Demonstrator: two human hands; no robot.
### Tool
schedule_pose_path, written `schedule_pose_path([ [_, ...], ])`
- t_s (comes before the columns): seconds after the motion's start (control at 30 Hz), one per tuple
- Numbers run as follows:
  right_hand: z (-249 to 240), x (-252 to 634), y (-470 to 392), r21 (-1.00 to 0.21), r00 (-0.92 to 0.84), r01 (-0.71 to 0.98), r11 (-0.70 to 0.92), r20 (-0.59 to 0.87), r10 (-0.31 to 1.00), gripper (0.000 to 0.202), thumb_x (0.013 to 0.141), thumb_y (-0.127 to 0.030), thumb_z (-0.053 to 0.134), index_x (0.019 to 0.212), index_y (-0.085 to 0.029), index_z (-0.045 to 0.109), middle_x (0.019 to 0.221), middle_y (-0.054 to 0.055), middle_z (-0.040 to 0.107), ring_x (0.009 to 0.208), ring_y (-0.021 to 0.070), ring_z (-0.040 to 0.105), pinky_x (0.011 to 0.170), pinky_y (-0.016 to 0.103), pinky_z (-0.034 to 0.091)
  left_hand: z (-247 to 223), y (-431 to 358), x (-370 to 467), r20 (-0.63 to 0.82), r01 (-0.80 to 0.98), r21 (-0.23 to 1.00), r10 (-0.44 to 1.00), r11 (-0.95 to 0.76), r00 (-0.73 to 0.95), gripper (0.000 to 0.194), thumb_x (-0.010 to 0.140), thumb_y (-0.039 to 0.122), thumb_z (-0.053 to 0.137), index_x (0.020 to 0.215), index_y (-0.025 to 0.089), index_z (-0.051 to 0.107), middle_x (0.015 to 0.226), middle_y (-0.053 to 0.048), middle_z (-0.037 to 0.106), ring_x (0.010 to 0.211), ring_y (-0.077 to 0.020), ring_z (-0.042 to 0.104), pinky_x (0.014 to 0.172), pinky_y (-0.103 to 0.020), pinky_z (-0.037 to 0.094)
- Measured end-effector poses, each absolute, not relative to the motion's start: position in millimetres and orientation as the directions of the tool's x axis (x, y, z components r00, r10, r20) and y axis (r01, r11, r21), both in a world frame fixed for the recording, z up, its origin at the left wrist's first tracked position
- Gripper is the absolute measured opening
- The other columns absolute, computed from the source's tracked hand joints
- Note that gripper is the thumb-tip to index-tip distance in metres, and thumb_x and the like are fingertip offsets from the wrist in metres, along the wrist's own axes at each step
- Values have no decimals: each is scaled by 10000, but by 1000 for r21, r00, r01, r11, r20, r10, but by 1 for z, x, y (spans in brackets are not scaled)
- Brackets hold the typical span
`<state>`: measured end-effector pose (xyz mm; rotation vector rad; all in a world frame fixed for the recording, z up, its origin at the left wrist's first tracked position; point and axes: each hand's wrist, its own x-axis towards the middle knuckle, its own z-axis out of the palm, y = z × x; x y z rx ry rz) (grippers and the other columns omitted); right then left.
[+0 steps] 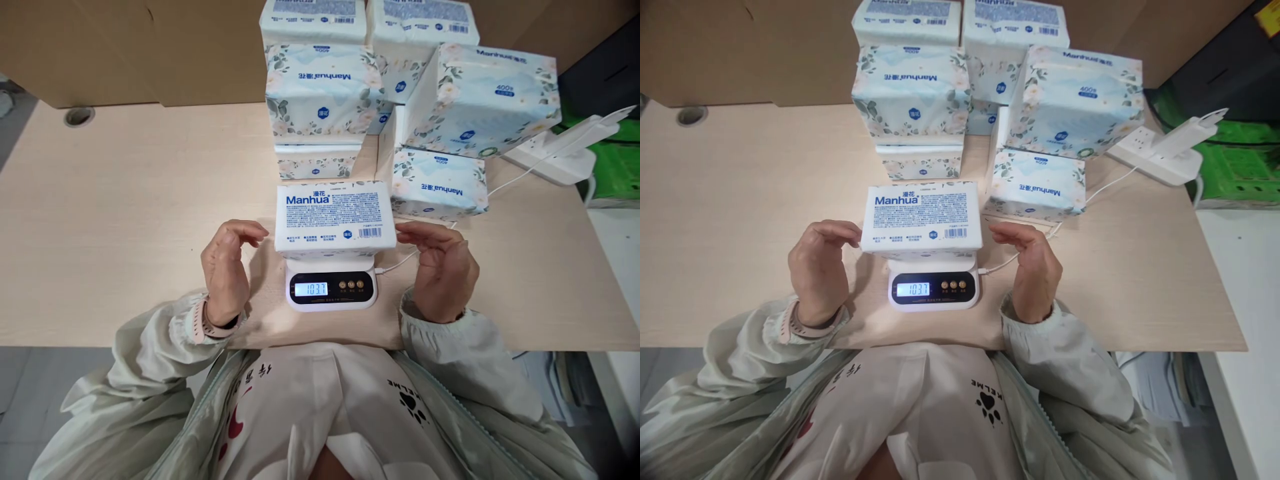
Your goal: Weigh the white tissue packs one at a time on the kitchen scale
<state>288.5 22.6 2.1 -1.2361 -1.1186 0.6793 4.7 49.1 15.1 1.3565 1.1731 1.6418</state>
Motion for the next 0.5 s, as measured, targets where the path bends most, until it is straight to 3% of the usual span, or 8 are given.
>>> schedule_pose_path([
  [0.17,-2,288,23,-966,232,47,256,260,937,451,1090,-539,443,1283,-321,787,1331,52,802,1270,302,741,1146,559,572,18,47,5,317,49,948,930,-314,-187,387,1064,444,584,934,210,864,910,-83,800,812,-214,713,766,-378,597],
  [0.33,-7,289,23,-952,-58,47,303,301,952,540,1095,-533,455,1611,-396,535,1672,-32,573,1603,261,495,1360,507,398,16,42,6,208,-4,978,972,-210,-110,387,1096,477,567,1127,256,884,1091,-64,859,1015,-287,830,928,-473,692],
  [0.4,-10,290,25,-923,-164,66,380,366,916,603,1090,-485,491,1683,-415,406,1745,-58,471,1664,259,394,1402,522,322,18,41,8,223,-26,974,974,-225,-49,401,1099,504,561,1199,263,866,1183,-60,845,1124,-305,819,966,-495,705],
  [0.5,-14,293,35,-806,-145,123,579,563,814,732,1031,-487,602,1712,-361,365,1756,-18,454,1658,314,398,1396,558,328,30,47,18,318,-77,946,946,-313,65,380,1105,477,569,1312,276,817,1309,-44,802,1240,-310,783,961,-480,724],
])
